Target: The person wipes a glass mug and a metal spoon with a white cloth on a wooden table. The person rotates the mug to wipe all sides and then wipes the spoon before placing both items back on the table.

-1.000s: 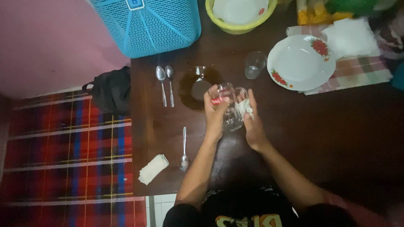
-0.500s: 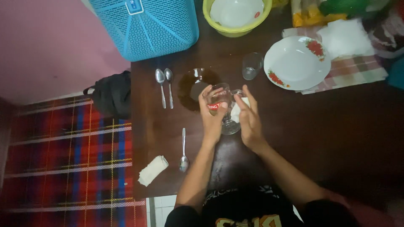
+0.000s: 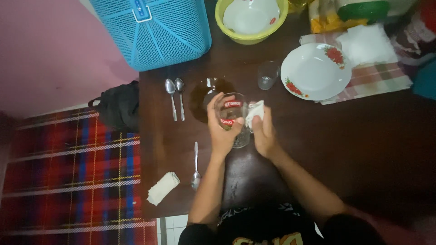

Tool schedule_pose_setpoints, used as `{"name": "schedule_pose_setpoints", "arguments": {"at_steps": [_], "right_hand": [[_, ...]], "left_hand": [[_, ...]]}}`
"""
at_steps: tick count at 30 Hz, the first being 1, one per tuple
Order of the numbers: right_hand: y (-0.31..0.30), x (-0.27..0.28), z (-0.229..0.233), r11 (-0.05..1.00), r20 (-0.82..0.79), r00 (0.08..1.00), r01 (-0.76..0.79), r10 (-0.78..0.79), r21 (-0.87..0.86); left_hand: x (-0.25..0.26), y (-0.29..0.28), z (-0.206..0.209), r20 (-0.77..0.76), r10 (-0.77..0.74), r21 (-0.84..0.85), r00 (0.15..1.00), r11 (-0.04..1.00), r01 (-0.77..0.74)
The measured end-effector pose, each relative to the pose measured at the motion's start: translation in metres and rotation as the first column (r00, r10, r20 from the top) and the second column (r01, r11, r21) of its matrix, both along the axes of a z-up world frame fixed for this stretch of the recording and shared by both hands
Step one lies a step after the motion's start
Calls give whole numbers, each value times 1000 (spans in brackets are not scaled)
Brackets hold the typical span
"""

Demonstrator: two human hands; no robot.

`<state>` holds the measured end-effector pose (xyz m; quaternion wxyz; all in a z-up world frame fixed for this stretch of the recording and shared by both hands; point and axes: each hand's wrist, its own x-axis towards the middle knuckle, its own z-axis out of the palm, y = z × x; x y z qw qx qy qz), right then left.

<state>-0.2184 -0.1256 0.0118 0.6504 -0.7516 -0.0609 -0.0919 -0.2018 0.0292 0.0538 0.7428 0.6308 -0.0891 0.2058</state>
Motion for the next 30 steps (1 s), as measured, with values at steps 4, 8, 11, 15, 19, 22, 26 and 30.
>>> {"name": "schedule_pose_setpoints", "arguments": {"at_steps": [4,8,11,15,19,22,26,30], "right_hand": [[-7,1,1,1000,35,999,-18,19,-21],[-13,9,25,1000,7,1000,24,-24,-9],[-12,8,34,999,-23,999,47,-48,-17],[-9,10,21,999,-2,999,-32,32,10],[-13,25,41,991,-23,996,-82,84,106],[-11,24,74,1000,46,999,13,-12,-19],[-2,26,91,1000,29,999,25,-25,-9],[-10,42,84,997,28,997,-75,75,-27]], "left_hand": [[-1,-3,-8,-17,-35,-22,999,999,34],[-2,-9,-9,-23,-100,-10,995,995,100],[0,-8,2,-16,-95,-28,995,995,95],[9,-2,14,3,-47,-24,999,999,47],[19,-7,11,-43,-76,5,996,997,76],[21,-9,18,-27,-127,-9,991,992,127],[35,-7,19,6,-38,-24,999,999,38],[38,-8,21,-68,3,-19,998,1000,-5]]}}
